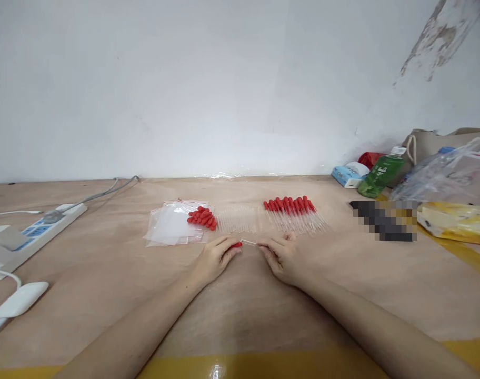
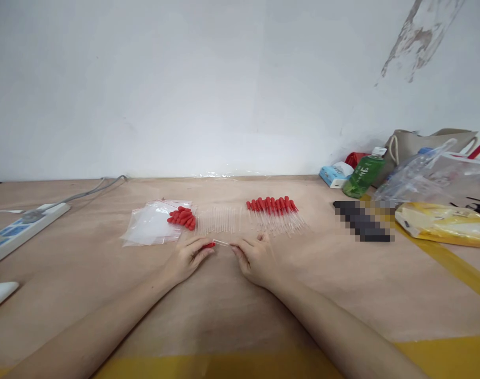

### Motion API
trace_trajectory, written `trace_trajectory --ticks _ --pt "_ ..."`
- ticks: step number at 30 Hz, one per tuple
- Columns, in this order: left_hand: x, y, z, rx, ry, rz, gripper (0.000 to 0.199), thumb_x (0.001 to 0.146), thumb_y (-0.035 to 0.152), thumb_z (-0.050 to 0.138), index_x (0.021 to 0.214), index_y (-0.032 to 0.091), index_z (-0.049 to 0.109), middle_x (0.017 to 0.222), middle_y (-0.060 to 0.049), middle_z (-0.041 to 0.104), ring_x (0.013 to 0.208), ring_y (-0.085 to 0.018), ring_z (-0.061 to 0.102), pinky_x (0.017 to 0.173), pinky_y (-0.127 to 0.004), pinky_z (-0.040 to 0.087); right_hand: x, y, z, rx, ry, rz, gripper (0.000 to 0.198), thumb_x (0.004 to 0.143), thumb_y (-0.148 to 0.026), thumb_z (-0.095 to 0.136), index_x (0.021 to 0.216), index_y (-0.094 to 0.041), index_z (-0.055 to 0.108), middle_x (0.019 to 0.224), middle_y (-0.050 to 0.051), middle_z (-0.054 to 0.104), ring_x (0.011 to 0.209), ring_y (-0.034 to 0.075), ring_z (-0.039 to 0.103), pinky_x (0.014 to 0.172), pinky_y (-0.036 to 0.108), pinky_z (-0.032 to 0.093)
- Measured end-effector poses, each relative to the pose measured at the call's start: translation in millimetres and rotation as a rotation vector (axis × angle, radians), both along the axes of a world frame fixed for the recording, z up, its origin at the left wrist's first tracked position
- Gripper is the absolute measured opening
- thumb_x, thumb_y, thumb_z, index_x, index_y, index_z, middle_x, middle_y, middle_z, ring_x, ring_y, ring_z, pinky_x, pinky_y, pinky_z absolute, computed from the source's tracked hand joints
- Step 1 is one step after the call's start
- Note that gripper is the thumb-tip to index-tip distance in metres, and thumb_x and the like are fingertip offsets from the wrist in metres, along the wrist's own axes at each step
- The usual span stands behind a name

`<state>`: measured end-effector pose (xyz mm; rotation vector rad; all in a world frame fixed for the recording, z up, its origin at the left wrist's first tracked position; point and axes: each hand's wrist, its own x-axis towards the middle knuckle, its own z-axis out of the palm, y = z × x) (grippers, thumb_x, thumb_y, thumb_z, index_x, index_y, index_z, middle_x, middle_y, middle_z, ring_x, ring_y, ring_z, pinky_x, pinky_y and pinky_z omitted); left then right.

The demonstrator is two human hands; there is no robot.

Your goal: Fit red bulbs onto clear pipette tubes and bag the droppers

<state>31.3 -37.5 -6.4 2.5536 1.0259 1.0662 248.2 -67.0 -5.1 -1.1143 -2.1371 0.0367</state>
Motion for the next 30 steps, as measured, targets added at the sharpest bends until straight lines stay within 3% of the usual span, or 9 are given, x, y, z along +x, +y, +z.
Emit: trace_trajectory --ticks 15,24,30 --pt "-1 -2 3.9 0.039 0.021 0.019 0.019 0.087 0.03 0.045 0.095 0.019 0.06 0.085 -0.004 0.064 0.076 -0.014 0.058 0.07 -0.027 0.046 6 9 -3 0.018 -0.086 0.023 0.026 0.089 -0.03 0.04 0.094 -0.023 0.064 0.081 0.002 0.067 0.066 0.011 0.054 0.071 0.03 0.023" --pt "1 1 4.5 0.097 0.234 -0.031 0.021 0.088 0.03 0.043 0.088 0.019 0.061 0.081 -0.004 0.063 0.077 -0.017 0.055 0.075 -0.032 0.04 11 18 4 0.086 -0.269 0.037 0.021 0.085 -0.023 0.045 0.088 -0.025 0.066 0.075 0.0 0.065 0.064 0.01 0.051 0.071 0.031 0.02" --pt "3 2 7.3 0.18 0.284 -0.042 0.017 0.087 0.026 0.042 0.085 0.018 0.058 0.079 -0.003 0.062 0.075 -0.016 0.054 0.085 -0.036 0.036 3 15 1 0.15 -0.24 0.018 0.023 0.086 -0.021 0.041 0.085 -0.023 0.064 0.071 0.001 0.062 0.062 0.01 0.047 0.07 0.031 0.019"
